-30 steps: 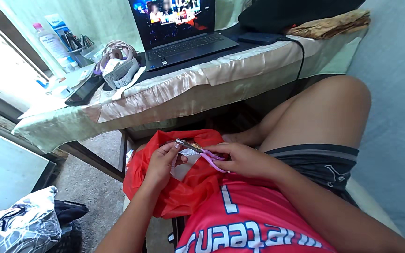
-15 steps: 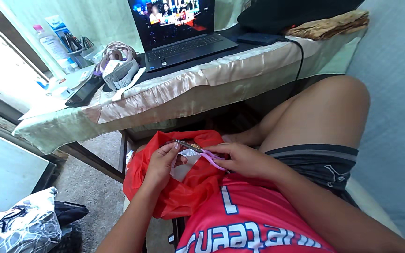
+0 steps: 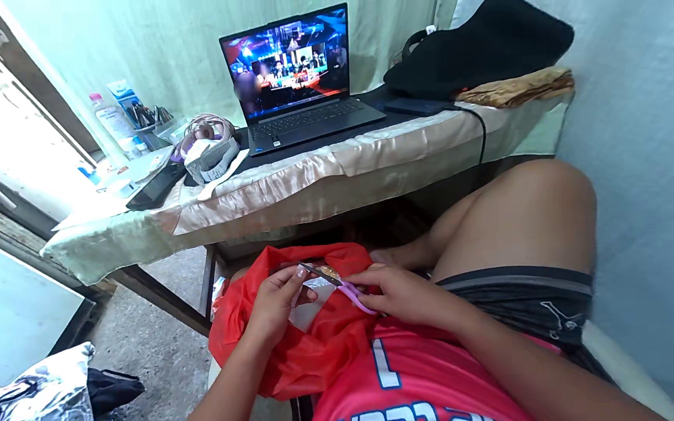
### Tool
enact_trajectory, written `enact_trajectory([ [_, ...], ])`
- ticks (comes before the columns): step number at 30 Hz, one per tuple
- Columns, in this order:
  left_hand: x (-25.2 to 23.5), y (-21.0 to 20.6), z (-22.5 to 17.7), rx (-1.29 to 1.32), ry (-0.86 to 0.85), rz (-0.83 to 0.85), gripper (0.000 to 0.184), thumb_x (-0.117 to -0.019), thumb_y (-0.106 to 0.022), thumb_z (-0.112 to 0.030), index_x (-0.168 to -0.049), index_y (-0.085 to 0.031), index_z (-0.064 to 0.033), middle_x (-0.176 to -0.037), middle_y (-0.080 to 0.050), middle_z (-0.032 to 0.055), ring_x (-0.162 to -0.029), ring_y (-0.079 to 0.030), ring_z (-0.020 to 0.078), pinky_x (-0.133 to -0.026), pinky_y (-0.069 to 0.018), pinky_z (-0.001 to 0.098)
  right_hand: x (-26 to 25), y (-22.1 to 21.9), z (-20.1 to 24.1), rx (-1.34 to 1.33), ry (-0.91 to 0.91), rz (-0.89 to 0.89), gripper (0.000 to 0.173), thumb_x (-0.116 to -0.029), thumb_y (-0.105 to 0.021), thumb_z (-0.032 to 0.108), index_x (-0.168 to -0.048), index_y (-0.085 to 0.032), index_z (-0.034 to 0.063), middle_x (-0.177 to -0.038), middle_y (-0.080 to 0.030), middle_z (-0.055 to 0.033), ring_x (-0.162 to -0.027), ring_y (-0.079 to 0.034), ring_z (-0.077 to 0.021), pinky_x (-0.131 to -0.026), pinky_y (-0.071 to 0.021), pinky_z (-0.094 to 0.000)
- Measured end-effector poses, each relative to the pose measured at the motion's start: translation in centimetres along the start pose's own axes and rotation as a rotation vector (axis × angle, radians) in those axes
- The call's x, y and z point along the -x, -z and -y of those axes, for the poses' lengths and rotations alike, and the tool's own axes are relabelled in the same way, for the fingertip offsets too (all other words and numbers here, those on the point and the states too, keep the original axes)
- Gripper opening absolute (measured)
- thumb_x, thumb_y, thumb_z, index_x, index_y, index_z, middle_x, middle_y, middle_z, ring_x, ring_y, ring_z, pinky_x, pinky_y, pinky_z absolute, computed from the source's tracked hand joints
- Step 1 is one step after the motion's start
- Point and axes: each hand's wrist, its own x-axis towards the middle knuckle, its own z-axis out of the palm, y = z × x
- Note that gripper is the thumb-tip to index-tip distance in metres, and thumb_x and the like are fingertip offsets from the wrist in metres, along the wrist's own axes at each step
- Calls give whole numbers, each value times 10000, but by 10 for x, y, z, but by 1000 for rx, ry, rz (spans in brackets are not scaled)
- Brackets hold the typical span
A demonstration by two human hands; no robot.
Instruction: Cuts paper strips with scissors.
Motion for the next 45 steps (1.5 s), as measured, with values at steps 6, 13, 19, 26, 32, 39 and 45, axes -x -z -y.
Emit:
enact_trajectory([
  [6, 1, -1, 0, -10, 7, 23, 269, -1079, -507, -137, -1182, -685, 35, -1111, -728, 156, -773, -710, 186, -734, -616, 332, 0, -3, -1, -40, -6, 28, 346, -1005, -633, 233, -1342, -680, 172, -1147, -732, -20, -1049, -680, -123, -981, -538, -381],
  [13, 2, -1, -1, 8, 5, 35, 275, -1078, -506, -122, -1220, -680, 37, -1138, -731, 162, -767, -714, 181, -729, -615, 322, -1, -3, 1, -128, -36, 15, 332, -1002, -624, 184, -1329, -671, 148, -1127, -731, -15, -971, -696, -84, -910, -575, -317],
  [19, 2, -1, -2, 15, 9, 26, 291, -1075, -512, -111, -1282, -648, 42, -1131, -735, 164, -785, -720, 194, -744, -616, 332, -1, -5, 3, -199, -28, -42, 366, -985, -652, 183, -1350, -665, 150, -1170, -714, -19, -988, -689, -70, -916, -574, -274],
  [26, 1, 0, -1, 30, 12, 7, 357, -1083, -486, -107, -1410, -561, 14, -1159, -724, 172, -795, -719, 202, -740, -613, 331, -3, -6, 3, -200, -29, -25, 390, -1006, -624, 167, -1395, -642, 181, -1160, -733, 3, -990, -701, -59, -926, -578, -282],
  [32, 1, -1, -2, 14, 16, -7, 300, -1095, -468, -137, -1303, -608, 27, -1145, -736, 163, -787, -727, 197, -734, -614, 329, -4, -7, 4, -307, -51, -42, 369, -1005, -622, 131, -1373, -638, 158, -1164, -734, 4, -1007, -710, -70, -919, -591, -280],
  [39, 1, -1, -2, 15, 18, -8, 291, -1087, -496, -143, -1274, -644, 23, -1175, -729, 163, -827, -734, 206, -754, -619, 338, -5, -8, 0, -373, -31, -42, 367, -1010, -622, 130, -1376, -634, 159, -1137, -739, 0, -983, -716, -84, -900, -600, -286],
  [45, 1, -1, -2, 23, 23, 2, 322, -1095, -458, -121, -1362, -565, 23, -1155, -729, 176, -815, -733, 215, -748, -618, 338, -5, -9, -2, -365, -31, -36, 359, -1025, -604, 162, -1383, -630, 170, -1146, -731, -4, -971, -712, -81, -890, -597, -279],
])
